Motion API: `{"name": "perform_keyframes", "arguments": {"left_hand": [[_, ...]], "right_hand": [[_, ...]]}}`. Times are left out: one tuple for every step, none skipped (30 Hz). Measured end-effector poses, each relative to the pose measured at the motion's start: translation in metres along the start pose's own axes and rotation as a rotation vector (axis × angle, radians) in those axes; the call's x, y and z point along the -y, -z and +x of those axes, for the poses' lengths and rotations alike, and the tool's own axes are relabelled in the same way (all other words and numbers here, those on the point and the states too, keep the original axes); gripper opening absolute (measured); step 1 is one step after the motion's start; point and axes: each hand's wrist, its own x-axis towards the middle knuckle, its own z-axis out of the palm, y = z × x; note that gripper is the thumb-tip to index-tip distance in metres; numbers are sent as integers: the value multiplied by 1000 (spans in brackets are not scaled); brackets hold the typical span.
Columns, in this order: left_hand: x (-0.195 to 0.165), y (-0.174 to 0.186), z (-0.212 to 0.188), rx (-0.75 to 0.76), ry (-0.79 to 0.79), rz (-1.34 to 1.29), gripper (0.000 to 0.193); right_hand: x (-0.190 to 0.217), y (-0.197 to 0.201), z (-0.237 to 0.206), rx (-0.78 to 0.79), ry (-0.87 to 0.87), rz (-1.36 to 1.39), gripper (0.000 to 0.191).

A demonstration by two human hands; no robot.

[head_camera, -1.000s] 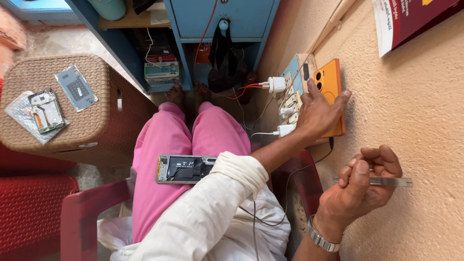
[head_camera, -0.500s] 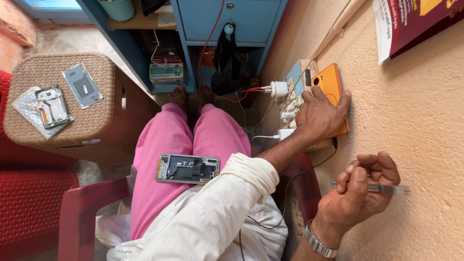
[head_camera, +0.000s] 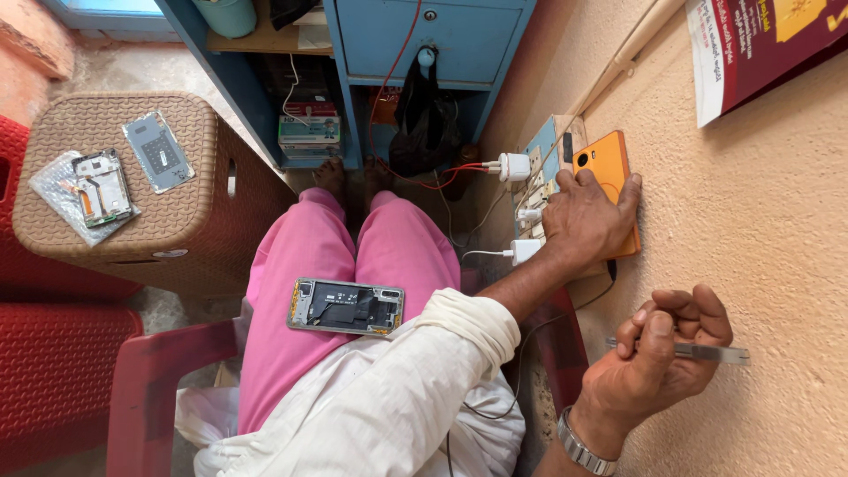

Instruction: The person sits on a red plastic chair and uses a metal prying tool to work on the internal components of a disassembled smartphone held in their lap. They briefly pause to operate a second smartphone, scrolling through a list on its screen, before returning to the repair task.

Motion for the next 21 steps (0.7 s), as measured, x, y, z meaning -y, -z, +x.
{"name": "perform_keyframes", "arguments": {"left_hand": [[1, 0, 0, 8, 3, 2, 92], [1, 1, -1, 3, 1, 1, 93], [0, 2, -1, -1, -1, -1, 93], [-1, 3, -2, -5, -4, -2, 94], [0, 5, -5, 6, 0, -35, 94], [1, 9, -6, 14, 2, -68, 94], [4, 14, -7, 22, 6, -100, 95], [8, 19, -10, 14, -30, -102, 91], [16, 26, -14, 4, -61, -103, 87], [26, 36, -18, -10, -89, -101, 84], [41, 50, -21, -37, -148, -106, 79], [62, 68, -27, -61, -204, -110, 73], [86, 88, -35, -82, -256, -114, 68], [114, 114, -41, -166, -348, -117, 60], [140, 142, -49, -249, -445, -121, 53], [166, 170, -62, -110, -173, -254, 56], [194, 205, -82, -227, -305, 45, 48], [215, 234, -102, -142, -183, 12, 53], [232, 255, -122, -211, -169, 228, 52], [246, 273, -144, -205, -88, 362, 52], [256, 283, -159, -201, -9, 493, 53]], "right_hand": [[0, 1, 0, -5, -7, 1, 38], [-1, 1, 0, -10, -14, 4, 39], [-1, 1, 0, -6, -12, 6, 39], [-2, 1, -1, -1, -10, 8, 39], [-1, 1, -2, 3, -9, 11, 39], [-1, 0, -2, 10, -3, 8, 37], [0, -2, -2, 17, 1, 6, 35], [0, -4, -4, 24, 0, 4, 32], [1, -6, -6, 42, -23, 9, 30], [2, -8, -8, 62, -50, 17, 29], [1, -12, -10, 82, -73, 30, 27], [-2, -16, -13, 121, -120, 30, 25], [-5, -21, -18, 162, -172, 28, 22], [-10, -25, -21, 202, -221, 26, 20], [-16, -30, -25, 241, -297, -1, 19], [-24, -35, -29, 281, -372, -31, 18], [-34, -42, -33, 320, -441, -58, 17], [-43, -49, -38, 387, -503, -105, 20], [-54, -56, -45, 457, -565, -154, 22], [-66, -67, -53, 537, -604, -249, 22], [-79, -79, -61, 616, -637, -345, 23]]}}
